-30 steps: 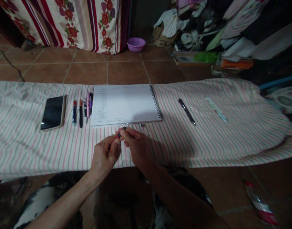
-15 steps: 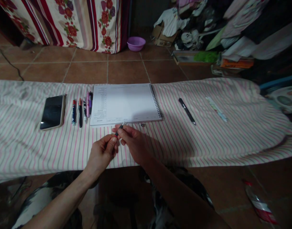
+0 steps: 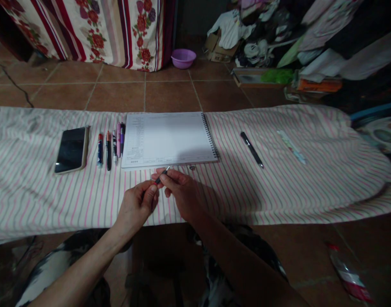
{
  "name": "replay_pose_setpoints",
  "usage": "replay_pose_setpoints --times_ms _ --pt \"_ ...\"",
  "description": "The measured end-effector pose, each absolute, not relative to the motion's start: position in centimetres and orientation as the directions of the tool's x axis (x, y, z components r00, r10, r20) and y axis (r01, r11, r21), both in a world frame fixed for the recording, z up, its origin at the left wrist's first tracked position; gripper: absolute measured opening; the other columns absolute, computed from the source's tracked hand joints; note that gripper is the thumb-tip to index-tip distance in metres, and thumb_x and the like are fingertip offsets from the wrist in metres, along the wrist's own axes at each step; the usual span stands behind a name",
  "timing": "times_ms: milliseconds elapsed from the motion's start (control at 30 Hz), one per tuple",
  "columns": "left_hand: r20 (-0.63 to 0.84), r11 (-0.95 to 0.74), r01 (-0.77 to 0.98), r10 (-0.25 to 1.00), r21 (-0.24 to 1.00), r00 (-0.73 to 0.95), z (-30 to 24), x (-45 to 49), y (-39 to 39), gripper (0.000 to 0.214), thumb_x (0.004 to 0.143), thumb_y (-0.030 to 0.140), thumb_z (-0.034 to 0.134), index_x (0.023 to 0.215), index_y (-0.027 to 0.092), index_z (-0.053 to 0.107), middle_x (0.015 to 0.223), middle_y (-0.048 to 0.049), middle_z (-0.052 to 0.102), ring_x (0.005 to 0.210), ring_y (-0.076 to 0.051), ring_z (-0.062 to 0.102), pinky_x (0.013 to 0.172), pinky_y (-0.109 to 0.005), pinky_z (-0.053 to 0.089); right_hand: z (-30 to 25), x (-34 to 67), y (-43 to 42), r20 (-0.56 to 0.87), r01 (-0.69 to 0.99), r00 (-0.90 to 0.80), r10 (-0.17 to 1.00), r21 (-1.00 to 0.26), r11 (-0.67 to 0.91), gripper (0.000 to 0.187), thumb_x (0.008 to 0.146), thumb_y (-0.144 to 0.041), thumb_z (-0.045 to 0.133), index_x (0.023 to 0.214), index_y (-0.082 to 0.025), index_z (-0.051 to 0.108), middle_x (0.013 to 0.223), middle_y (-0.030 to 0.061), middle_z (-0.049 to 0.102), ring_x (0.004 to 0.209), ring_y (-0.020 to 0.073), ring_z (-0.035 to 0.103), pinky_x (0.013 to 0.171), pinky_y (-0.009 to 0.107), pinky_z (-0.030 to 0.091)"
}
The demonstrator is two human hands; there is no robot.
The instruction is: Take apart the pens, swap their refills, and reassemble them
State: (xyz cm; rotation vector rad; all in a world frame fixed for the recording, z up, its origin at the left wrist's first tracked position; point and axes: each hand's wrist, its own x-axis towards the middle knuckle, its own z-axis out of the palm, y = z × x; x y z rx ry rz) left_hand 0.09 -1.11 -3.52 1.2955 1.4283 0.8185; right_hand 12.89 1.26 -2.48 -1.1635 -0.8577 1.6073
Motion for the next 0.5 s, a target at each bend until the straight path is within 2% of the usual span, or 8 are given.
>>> replay_pose_setpoints --times_ms 67,200,300,500 --pt "-0.197 0.164 0.328 0.978 0.93 0.07 -3.3 0.0 -1.0 0.031 0.082 0.043 0.047 0.079 0.015 0.061 0.057 -0.0002 0.054 0.047 -0.011 0.045 0.044 -0.022 0.037 -2.3 12.9 1.3 -0.302 -0.3 -0.098 0.948 -0.9 -0.317 0.019 0.072 -0.032 0.059 0.082 -0.017 0.064 0.076 0.0028 0.067 0.057 0.0092 0.053 0.045 0.021 0.034" --pt "-0.132 0.071 0.47 0.986 0.88 0.098 -2.2 0.0 -0.9 0.029 0.083 0.038 0.046 0.08 0.016 0.064 0.06 -0.0016 0.059 0.055 -0.014 0.052 0.053 -0.025 0.042 -2.2 12.9 1.3 -0.343 -0.232 -0.008 0.939 -0.913 -0.335 0.019 0.069 -0.034 0.064 0.066 -0.017 0.056 0.052 -0.0044 0.057 0.042 0.0056 0.041 0.043 0.021 0.031" --pt "-0.117 0.048 0.512 0.988 0.858 0.103 -1.9 -0.1 -0.9 0.029 0.083 0.037 0.046 0.086 0.016 0.066 0.062 -0.0017 0.062 0.057 -0.015 0.055 0.055 -0.025 0.042 -2.5 13.0 1.2 -0.322 -0.201 0.012 0.947 -0.928 -0.314 0.021 0.069 -0.033 0.065 0.063 -0.017 0.055 0.053 -0.0041 0.056 0.043 0.0052 0.04 0.044 0.02 0.031" --pt "-0.135 0.066 0.557 0.987 0.828 0.084 -2.2 -0.2 -0.7 0.032 0.085 0.038 0.043 0.086 0.015 0.065 0.066 -0.004 0.065 0.059 -0.017 0.058 0.058 -0.027 0.044 -2.8 12.9 1.3 -0.307 -0.286 -0.067 0.949 -0.906 -0.313 0.015 0.072 -0.029 0.06 0.078 -0.016 0.063 0.064 -0.0004 0.061 0.054 0.0079 0.049 0.046 0.02 0.033"
